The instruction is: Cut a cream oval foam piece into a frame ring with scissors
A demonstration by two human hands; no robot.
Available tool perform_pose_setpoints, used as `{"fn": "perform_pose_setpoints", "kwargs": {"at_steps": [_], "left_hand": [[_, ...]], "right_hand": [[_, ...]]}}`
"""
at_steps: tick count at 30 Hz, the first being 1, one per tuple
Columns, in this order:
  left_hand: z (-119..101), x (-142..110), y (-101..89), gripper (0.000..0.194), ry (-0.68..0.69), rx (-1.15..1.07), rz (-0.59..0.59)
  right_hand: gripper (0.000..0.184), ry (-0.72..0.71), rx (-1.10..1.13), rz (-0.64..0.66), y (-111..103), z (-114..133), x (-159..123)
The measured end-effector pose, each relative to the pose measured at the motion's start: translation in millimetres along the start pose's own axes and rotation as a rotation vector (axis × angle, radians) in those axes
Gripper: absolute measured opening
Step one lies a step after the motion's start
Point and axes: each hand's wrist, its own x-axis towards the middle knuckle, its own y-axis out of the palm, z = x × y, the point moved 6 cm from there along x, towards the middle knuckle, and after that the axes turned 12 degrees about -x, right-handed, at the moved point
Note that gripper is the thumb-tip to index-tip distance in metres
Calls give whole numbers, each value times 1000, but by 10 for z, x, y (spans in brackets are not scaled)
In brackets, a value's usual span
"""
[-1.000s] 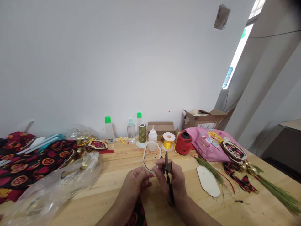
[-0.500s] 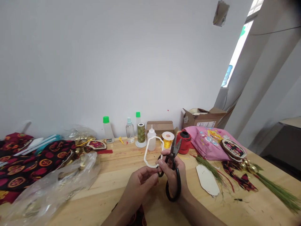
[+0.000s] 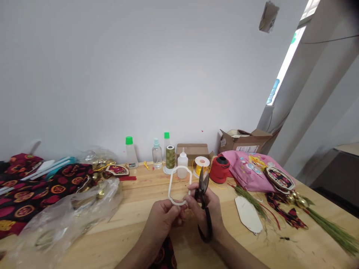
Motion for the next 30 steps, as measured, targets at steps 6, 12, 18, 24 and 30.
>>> {"fn": "perform_pose_setpoints", "kwargs": {"at_steps": [6, 12, 18, 24, 30], "left_hand": [[51, 9, -3, 15, -48, -62, 85], [53, 2, 42, 21, -43, -79, 82], [48, 4, -11, 17, -58, -82, 43], [45, 13, -19, 19, -91, -79, 88], [44, 2, 24, 21, -63, -89, 74]], "right_hand": [[18, 42, 58, -11, -17, -89, 36], [16, 26, 64, 4, -7, -47, 21], [19, 30, 57, 0, -15, -63, 31], [19, 73, 98, -28, -34, -136, 56], [18, 27, 32, 6, -13, -70, 21]]}}
